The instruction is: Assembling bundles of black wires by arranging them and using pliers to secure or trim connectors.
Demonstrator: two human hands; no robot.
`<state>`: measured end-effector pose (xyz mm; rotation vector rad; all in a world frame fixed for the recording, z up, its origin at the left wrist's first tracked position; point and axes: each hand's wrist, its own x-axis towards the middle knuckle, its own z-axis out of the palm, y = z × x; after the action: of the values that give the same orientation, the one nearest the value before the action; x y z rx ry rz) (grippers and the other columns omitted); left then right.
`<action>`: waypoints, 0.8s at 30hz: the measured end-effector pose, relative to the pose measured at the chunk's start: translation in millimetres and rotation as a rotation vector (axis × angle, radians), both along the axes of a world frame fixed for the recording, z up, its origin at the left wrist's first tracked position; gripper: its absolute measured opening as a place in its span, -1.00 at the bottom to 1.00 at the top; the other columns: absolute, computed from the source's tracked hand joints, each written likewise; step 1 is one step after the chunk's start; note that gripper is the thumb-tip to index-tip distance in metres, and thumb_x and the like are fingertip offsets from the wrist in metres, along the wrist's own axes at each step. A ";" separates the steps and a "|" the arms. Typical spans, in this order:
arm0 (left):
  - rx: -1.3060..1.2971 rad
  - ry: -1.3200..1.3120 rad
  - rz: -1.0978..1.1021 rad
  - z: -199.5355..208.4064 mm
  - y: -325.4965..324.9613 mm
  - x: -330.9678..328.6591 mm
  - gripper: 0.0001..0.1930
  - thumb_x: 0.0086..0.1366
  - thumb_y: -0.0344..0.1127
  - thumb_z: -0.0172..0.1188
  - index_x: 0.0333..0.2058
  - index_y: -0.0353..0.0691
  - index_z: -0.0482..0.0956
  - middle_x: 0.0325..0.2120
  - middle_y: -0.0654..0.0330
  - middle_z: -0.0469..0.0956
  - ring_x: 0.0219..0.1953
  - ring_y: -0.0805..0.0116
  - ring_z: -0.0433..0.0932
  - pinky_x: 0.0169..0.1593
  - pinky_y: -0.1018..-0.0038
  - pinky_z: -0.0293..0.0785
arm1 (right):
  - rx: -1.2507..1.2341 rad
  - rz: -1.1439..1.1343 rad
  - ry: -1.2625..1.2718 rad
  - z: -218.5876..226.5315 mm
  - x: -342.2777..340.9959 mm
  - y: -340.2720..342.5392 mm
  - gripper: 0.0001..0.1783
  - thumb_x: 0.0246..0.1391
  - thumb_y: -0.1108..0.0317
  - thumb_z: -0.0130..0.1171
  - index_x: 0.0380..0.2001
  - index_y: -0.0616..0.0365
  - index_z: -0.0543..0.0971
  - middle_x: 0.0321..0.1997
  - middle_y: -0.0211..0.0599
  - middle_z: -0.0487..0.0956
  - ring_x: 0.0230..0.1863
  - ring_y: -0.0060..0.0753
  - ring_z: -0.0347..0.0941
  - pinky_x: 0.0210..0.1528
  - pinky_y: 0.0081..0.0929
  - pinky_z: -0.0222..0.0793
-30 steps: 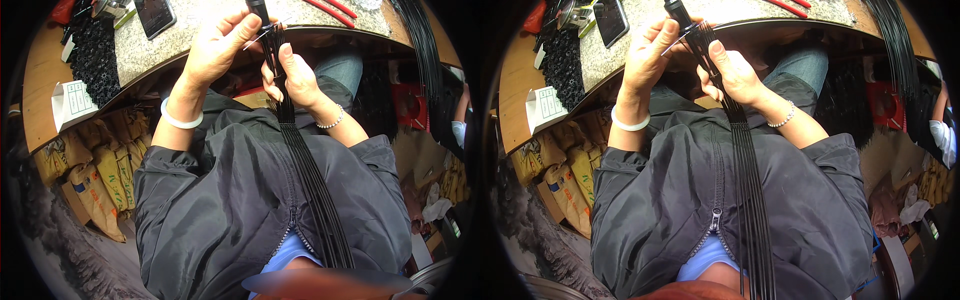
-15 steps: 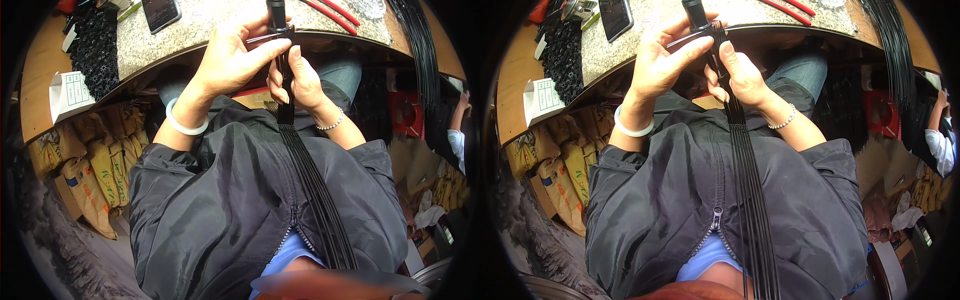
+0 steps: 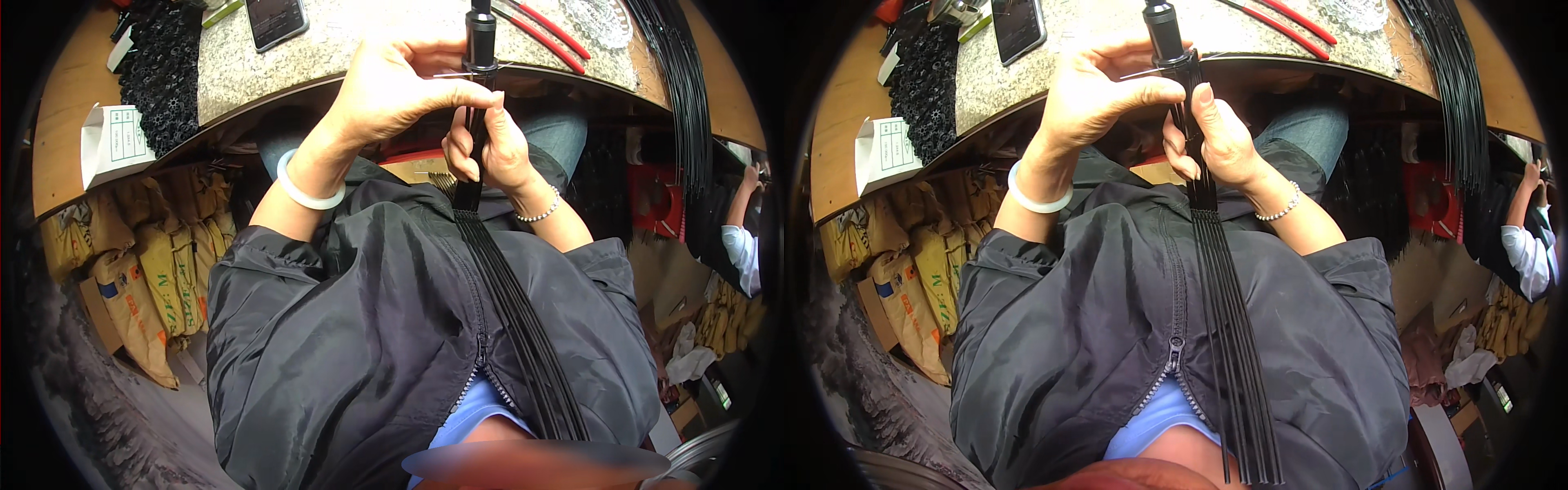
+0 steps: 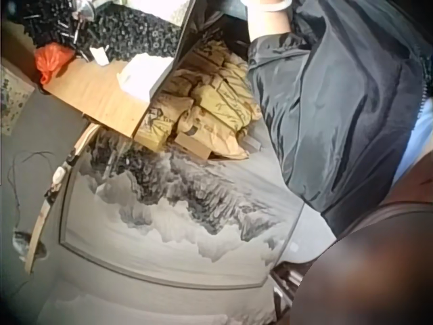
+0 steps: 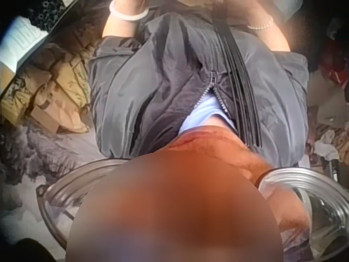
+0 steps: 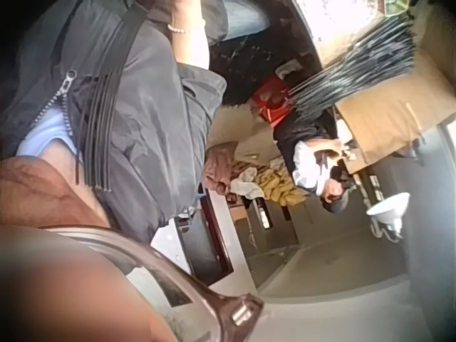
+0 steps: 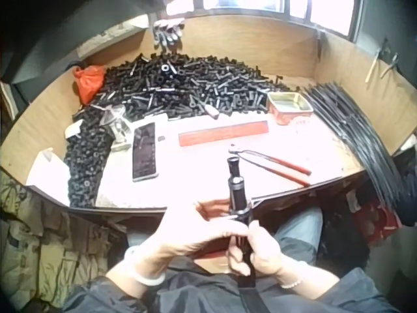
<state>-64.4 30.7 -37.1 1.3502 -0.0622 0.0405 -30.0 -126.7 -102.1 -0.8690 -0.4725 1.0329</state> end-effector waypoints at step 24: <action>-0.448 0.062 0.017 -3.2 -38.0 -34.8 -0.69 0.12 -0.40 0.17 -0.17 -0.42 0.42 -0.65 0.12 0.50 -0.77 0.47 0.45 -0.77 0.59 0.39 | -0.006 -0.110 -0.347 17.5 -14.3 -21.3 -0.30 0.06 -0.29 -0.32 -0.31 0.25 0.32 -0.66 -0.31 0.38 -0.75 -0.49 0.32 -0.69 -0.62 0.24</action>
<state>-99.1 -7.3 -40.4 0.9029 0.0112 0.0243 -44.3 -148.0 -84.5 -1.0736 -0.7046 0.7844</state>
